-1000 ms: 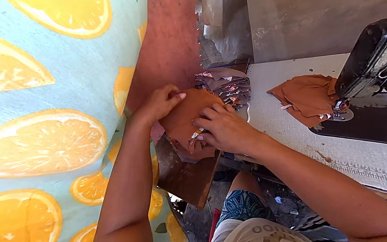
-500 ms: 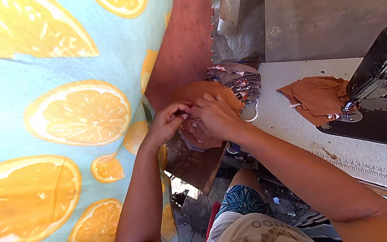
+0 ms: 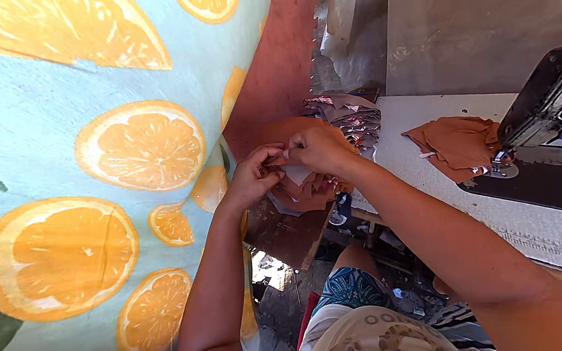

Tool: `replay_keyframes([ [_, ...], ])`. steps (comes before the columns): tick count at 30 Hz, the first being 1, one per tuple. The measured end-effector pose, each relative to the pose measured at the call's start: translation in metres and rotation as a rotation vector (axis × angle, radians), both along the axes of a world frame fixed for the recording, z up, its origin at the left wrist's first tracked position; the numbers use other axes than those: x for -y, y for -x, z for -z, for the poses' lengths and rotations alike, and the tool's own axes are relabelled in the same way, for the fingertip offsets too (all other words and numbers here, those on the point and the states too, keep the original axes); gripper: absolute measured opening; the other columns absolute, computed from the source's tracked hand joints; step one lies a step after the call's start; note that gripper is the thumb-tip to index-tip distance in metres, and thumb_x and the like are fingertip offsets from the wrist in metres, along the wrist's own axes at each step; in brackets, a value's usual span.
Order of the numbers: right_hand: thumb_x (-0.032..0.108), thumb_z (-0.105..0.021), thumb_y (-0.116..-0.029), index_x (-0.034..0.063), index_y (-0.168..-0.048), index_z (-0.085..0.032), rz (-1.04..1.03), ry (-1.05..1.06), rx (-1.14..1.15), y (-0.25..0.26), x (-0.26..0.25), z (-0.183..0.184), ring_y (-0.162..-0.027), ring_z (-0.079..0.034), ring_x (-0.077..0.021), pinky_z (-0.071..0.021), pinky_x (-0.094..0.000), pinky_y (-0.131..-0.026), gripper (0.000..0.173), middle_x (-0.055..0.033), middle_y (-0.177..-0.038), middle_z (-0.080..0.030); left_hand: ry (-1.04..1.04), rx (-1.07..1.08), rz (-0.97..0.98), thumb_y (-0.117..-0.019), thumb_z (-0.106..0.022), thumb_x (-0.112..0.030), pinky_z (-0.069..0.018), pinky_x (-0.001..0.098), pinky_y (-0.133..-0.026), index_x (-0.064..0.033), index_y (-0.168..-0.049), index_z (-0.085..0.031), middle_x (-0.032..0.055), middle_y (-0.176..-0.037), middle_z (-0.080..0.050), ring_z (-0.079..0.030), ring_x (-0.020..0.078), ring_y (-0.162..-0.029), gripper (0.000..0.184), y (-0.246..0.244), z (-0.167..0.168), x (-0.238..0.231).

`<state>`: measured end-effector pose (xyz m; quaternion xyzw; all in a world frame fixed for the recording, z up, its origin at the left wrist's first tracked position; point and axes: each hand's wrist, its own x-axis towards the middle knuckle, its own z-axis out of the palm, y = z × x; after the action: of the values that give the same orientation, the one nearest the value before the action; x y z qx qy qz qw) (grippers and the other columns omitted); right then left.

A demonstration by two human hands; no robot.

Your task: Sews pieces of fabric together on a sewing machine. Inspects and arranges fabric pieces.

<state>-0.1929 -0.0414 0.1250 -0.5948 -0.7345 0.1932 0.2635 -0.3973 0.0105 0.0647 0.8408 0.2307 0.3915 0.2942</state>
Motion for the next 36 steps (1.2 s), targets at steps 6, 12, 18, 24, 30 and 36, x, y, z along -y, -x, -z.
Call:
replay_keyframes([
  [6, 0.03, -0.059, -0.1048, 0.0072, -0.088, -0.07, 0.043, -0.021, -0.053, -0.002, -0.001, -0.003, -0.073, -0.058, -0.0213, -0.0453, -0.0457, -0.068, 0.031, -0.0065, -0.076, -0.061, -0.098, -0.038, -0.072, -0.0771, -0.073, 0.004, -0.0515, 0.0362, -0.102, -0.0094, -0.139, -0.048, 0.0063, -0.132, -0.063, -0.061, 0.0137, -0.122, 0.069, -0.003, 0.005, 0.001],
  [12, 0.029, -0.06, -0.1041, 0.007, -0.085, -0.068, 0.046, -0.02, -0.074, -0.002, -0.002, -0.002, -0.071, -0.057, -0.0207, -0.0446, -0.0447, -0.066, 0.031, -0.0061, -0.074, -0.059, -0.224, -0.038, -0.092, -0.0797, -0.08, -0.006, -0.0505, 0.0379, -0.103, -0.0041, -0.128, -0.057, 0.0099, -0.124, -0.065, -0.062, 0.0161, -0.117, 0.054, -0.005, 0.01, -0.003],
  [18, 0.031, -0.059, -0.1044, 0.0076, -0.087, -0.069, 0.028, -0.021, -0.022, -0.002, 0.002, -0.002, -0.073, -0.059, -0.0219, -0.0456, -0.0465, -0.067, 0.03, -0.0062, -0.075, -0.06, -0.313, -0.048, -0.152, -0.0926, -0.07, -0.011, -0.0506, 0.038, -0.098, -0.0047, -0.107, -0.069, 0.0051, -0.1, -0.072, -0.067, 0.0134, -0.099, 0.016, -0.008, 0.0, -0.005],
  [24, 0.035, -0.082, -0.0819, 0.0086, -0.127, -0.06, -0.044, -0.361, 0.084, -0.009, 0.01, 0.019, -0.121, -0.053, -0.0378, -0.044, -0.0608, -0.094, 0.057, -0.0169, -0.123, -0.057, -0.217, -0.075, -0.157, -0.0988, -0.066, -0.014, -0.0556, 0.0292, -0.083, -0.0033, -0.111, -0.064, 0.0057, -0.097, -0.071, -0.067, 0.0076, -0.089, 0.016, -0.013, -0.017, -0.008],
  [30, 0.036, -0.087, -0.0723, 0.012, -0.11, -0.067, -0.036, -0.862, 0.338, 0.008, 0.02, 0.053, -0.128, -0.052, -0.0437, -0.0425, -0.0601, -0.102, 0.049, -0.019, -0.128, -0.06, -0.082, -0.081, -0.134, -0.0987, -0.06, -0.01, -0.0546, 0.0267, -0.077, -0.0049, -0.113, -0.063, 0.0028, -0.094, -0.07, -0.065, 0.0051, -0.082, 0.015, -0.014, -0.021, -0.014],
  [36, 0.021, -0.075, -0.0889, 0.0112, -0.089, -0.074, -0.009, -0.664, 0.277, 0.005, 0.017, 0.055, -0.127, -0.051, -0.0386, -0.039, -0.0607, -0.103, 0.01, -0.0147, -0.12, -0.063, -0.062, -0.091, -0.107, -0.097, -0.063, -0.007, -0.0524, 0.0214, -0.073, -0.0055, -0.11, -0.063, -0.0007, -0.087, -0.069, -0.063, 0.0014, -0.077, 0.013, -0.014, -0.022, -0.013],
])
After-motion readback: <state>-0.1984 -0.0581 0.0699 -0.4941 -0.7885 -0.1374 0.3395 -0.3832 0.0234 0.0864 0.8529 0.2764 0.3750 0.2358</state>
